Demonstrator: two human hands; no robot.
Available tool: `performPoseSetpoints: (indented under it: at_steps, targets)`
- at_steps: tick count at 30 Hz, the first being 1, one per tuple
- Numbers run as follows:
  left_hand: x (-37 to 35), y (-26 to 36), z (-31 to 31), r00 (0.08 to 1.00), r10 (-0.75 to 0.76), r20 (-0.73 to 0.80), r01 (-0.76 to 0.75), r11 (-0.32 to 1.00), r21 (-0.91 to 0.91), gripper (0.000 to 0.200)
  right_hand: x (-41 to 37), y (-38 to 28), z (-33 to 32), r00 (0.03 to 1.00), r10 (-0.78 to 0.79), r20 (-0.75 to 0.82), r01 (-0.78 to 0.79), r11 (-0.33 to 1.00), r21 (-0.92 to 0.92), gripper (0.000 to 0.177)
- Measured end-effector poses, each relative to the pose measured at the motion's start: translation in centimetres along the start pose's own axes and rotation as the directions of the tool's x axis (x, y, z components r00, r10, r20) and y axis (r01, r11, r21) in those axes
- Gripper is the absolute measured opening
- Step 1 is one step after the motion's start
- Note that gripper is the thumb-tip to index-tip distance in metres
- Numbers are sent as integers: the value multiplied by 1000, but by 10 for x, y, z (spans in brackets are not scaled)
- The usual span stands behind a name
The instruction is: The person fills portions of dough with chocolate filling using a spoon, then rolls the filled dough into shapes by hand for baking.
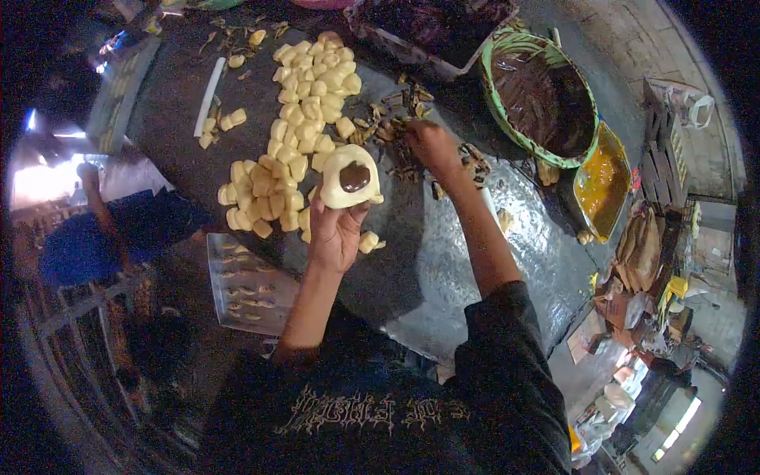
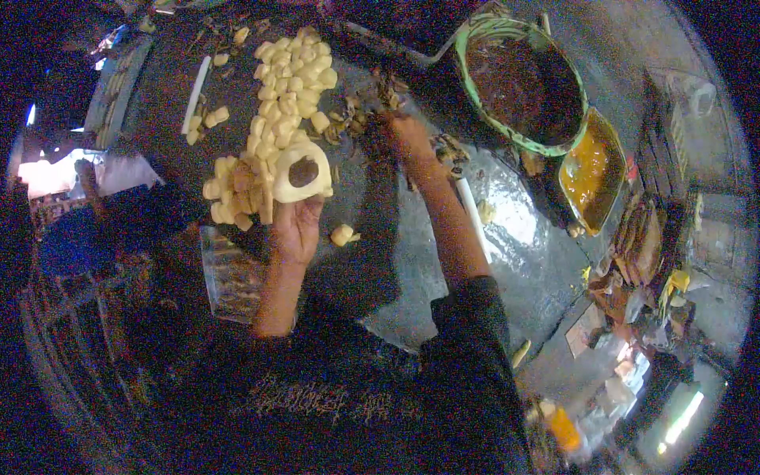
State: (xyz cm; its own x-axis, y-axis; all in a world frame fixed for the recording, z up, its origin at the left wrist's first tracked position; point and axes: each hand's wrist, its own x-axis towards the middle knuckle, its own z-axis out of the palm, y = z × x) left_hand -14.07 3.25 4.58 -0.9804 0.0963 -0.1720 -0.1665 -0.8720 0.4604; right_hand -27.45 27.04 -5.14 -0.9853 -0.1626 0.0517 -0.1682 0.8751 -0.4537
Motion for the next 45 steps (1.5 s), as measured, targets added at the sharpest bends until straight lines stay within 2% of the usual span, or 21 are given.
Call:
performPoseSetpoints:
  at_steps: [5,8,10,13,14,15,17,19,20,21,23,27,28,31,33,35,36,39,40,43,45]
  targets:
    - [14,-7,15,1000,-20,2,20,998,-55,55,-1,-29,-34,996,91,23,-92,994,56,18]
    - [16,-21,20,996,-75,45,82,980,-180,53,-27,-44,-84,973,230,-18,-207,905,370,20]
    - [14,-29,32,990,-110,82,126,966,-226,51,-53,-71,-125,967,225,-119,-128,833,539,21]
    - [3,-47,54,963,-93,251,209,848,-487,46,-81,-107,-188,947,211,-241,-26,801,599,20]
    - [-2,-55,52,938,-123,323,307,724,-617,46,-92,-112,-202,940,200,-276,1,808,590,20]
    - [-10,-58,54,927,-139,348,344,682,-645,46,-94,-106,-205,920,299,-253,-42,716,697,20]
    - [-31,-60,60,903,-164,398,412,600,-686,45,-89,-84,-193,923,303,-239,-13,643,766,24]
    - [-54,-58,66,919,-145,366,372,622,-689,44,-84,-31,-113,963,265,-42,-89,463,882,26]
    - [-69,-54,70,946,-145,290,305,696,-649,43,-80,12,-44,977,210,31,-201,872,446,25]
    - [-82,-49,71,967,-133,216,239,767,-595,42,-76,35,1,974,200,109,-183,971,-152,25]
    - [-106,-43,57,958,-83,276,227,806,-546,41,-99,19,-12,991,114,-70,-117,992,-38,24]
    - [-162,-41,42,987,11,161,72,863,-500,41,-158,-17,-69,928,92,-360,17,957,289,23]
    - [-173,-42,43,992,30,124,35,870,-492,41,-178,-32,-94,946,100,-308,-21,968,251,24]
    - [-209,-52,39,990,62,123,5,878,-479,41,-220,-38,-114,960,237,-150,-57,689,723,21]
    - [-225,-64,41,984,70,165,15,886,-463,41,-254,-83,-148,951,229,-206,8,650,760,18]
    - [-230,-78,33,956,3,294,186,768,-613,42,-286,-120,-181,948,184,-259,93,618,781,18]
    - [-237,-82,45,960,18,280,160,784,-600,42,-300,-137,-200,953,168,-251,112,577,809,19]
    - [-250,-93,64,893,9,449,296,742,-602,41,-334,-179,-247,956,123,-268,177,488,855,20]
    - [-256,-96,76,938,-7,346,191,843,-502,48,-343,-191,-258,952,111,-286,202,475,856,20]
    - [-270,-102,103,960,74,269,-22,982,-190,51,-364,-207,-273,948,29,-316,257,518,816,19]
    - [-273,-97,118,970,25,242,-1,995,-100,56,-370,-207,-274,938,-81,-336,320,575,753,18]
